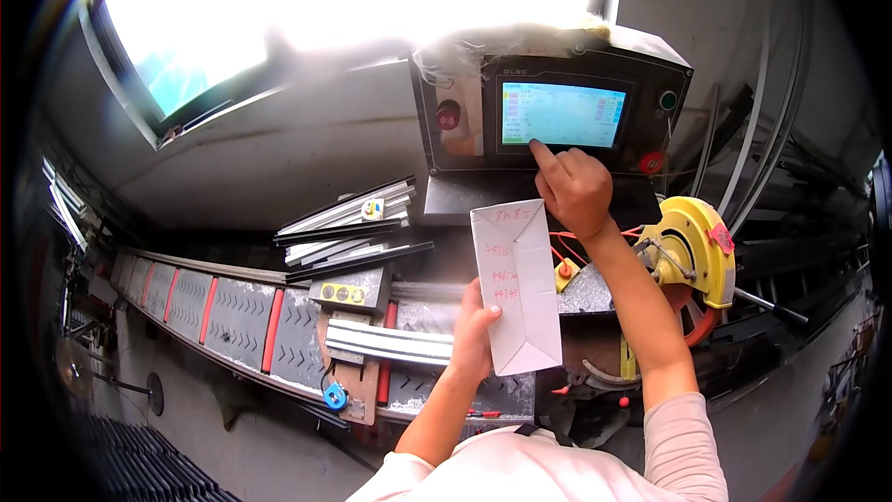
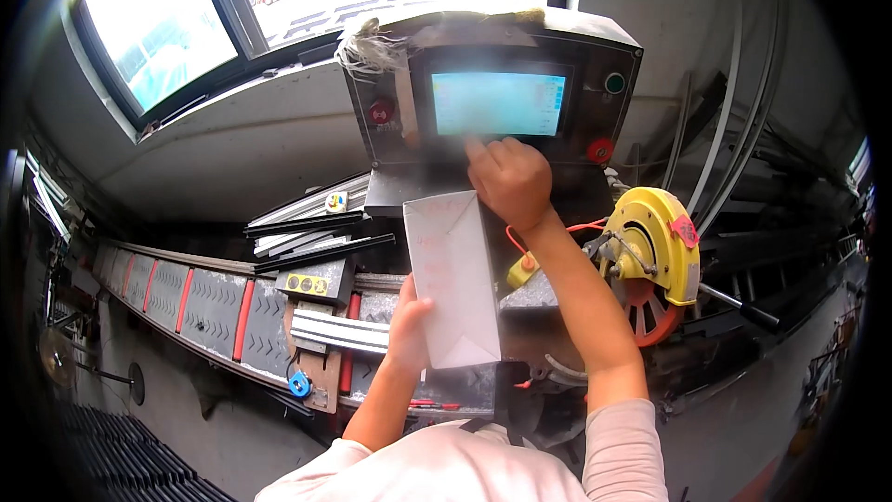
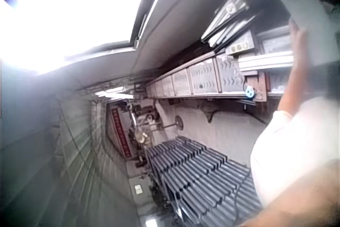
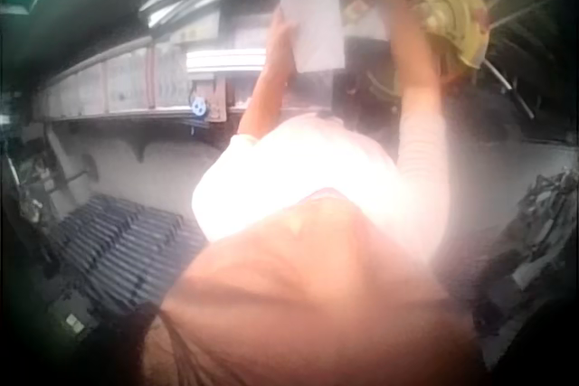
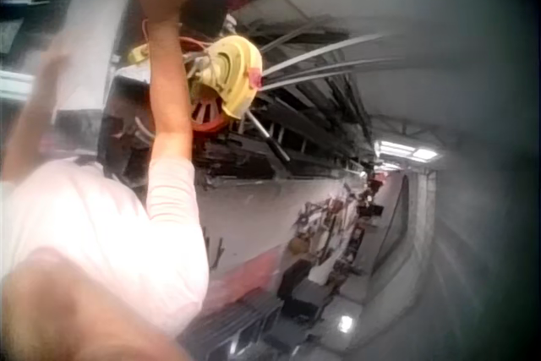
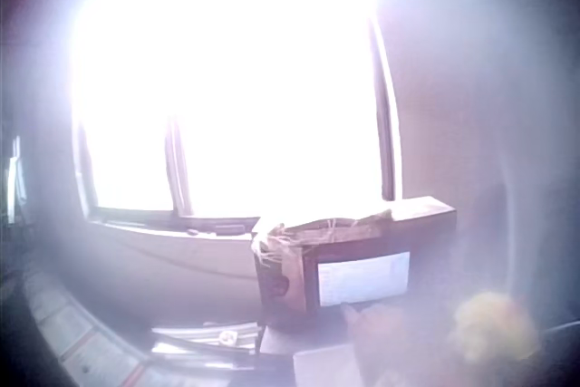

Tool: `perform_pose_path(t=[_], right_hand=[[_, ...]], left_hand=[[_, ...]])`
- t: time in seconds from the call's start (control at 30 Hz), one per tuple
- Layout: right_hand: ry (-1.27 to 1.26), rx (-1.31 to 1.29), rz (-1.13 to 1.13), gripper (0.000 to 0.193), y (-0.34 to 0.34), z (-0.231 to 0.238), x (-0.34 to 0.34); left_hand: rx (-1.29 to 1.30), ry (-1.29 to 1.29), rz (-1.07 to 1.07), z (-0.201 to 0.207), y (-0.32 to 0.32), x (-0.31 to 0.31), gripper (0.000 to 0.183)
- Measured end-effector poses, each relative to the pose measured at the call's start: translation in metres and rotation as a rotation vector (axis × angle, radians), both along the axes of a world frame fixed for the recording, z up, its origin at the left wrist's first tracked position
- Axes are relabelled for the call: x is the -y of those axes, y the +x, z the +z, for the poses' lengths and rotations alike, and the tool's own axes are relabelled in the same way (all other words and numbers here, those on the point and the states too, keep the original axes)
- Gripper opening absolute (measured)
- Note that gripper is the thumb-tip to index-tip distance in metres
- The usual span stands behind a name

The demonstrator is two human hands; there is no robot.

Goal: The person moves metal profiles from a machine workbench onto the floor, writes measurements on a paper box with a marker, and inputs values into the machine's touchscreen.

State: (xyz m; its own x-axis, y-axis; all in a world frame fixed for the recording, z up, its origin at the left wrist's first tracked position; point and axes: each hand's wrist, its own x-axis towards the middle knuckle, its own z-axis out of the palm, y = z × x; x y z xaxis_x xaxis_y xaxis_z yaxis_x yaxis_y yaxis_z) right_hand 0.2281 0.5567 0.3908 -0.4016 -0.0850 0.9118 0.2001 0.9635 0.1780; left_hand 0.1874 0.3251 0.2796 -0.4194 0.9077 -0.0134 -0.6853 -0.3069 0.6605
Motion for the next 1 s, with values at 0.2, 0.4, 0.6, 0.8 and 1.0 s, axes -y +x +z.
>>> perform_pose_path(t=[0.2, 0.4, 0.6, 0.8, 1.0], right_hand=[[-0.011, -0.008, -0.045, 0.047, 0.002, -0.002, -0.001], [-0.064, -0.022, -0.114, 0.051, 0.002, -0.001, -0.002], [-0.103, 0.027, -0.171, 0.054, -0.001, -0.003, -0.004], [-0.094, -0.016, -0.121, 0.056, 0.001, -0.004, -0.003], [-0.093, 0.011, -0.161, 0.052, -0.001, -0.002, -0.004]], left_hand=[[-0.020, -0.022, 0.024, -0.001, -0.001, 0.004, 0.072], [-0.018, -0.023, 0.030, 0.000, 0.000, 0.002, 0.071], [-0.019, -0.063, 0.056, 0.011, 0.002, 0.006, 0.070], [-0.032, -0.070, 0.061, 0.014, 0.002, 0.008, 0.070], [-0.018, -0.059, 0.046, 0.011, 0.002, 0.007, 0.069]])
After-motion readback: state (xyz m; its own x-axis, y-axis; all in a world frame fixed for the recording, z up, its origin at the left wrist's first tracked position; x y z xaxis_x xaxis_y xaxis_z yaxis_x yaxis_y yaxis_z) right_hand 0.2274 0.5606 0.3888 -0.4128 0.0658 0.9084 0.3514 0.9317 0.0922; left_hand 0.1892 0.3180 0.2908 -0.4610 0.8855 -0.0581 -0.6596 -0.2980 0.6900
